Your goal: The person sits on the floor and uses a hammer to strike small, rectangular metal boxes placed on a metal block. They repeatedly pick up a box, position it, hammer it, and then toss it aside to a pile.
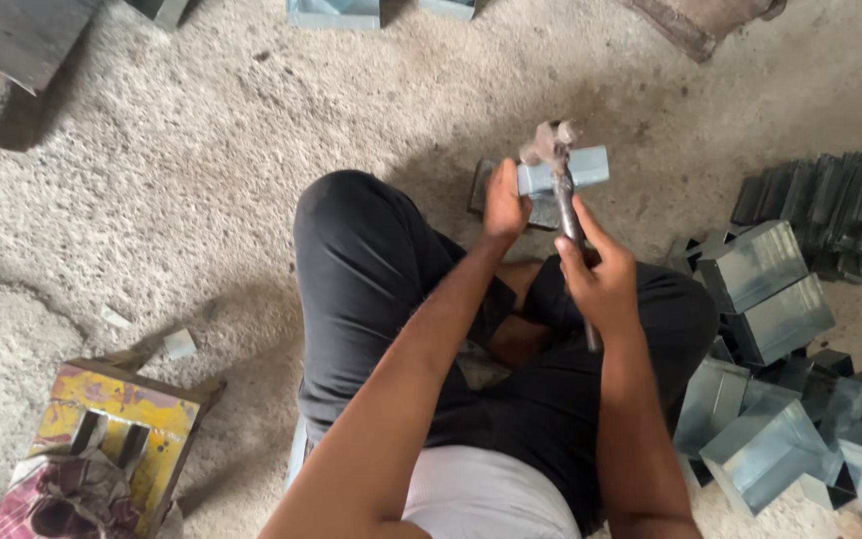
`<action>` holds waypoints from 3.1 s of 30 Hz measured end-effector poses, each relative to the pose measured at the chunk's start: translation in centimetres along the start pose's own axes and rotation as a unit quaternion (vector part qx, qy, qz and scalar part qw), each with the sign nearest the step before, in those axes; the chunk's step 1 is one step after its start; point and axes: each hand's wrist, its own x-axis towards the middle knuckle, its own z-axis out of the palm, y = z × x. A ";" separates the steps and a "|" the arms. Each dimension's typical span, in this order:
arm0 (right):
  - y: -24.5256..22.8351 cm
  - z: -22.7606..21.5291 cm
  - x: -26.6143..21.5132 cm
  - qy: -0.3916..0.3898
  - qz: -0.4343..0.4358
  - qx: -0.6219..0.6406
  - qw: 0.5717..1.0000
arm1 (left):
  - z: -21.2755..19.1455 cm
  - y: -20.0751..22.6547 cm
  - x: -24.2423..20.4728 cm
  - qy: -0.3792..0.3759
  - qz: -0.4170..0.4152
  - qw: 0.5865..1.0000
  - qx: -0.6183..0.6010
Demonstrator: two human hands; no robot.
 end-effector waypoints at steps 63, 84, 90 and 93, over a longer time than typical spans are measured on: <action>13.7 1.2 2.8 0.160 -0.108 -0.103 0.976 | -3.8 -0.9 7.4 -0.322 -0.013 0.812 0.487; 10.5 -1.3 -0.2 0.187 0.047 0.145 0.970 | -5.6 5.7 9.9 -0.215 -0.089 0.930 0.283; 5.6 -4.5 -2.6 0.237 -0.070 0.115 0.962 | -4.9 7.6 9.3 -0.292 0.072 0.846 0.441; 6.6 -4.5 -3.0 0.222 -0.093 0.101 0.965 | -4.4 6.1 7.8 -0.259 0.075 0.881 0.390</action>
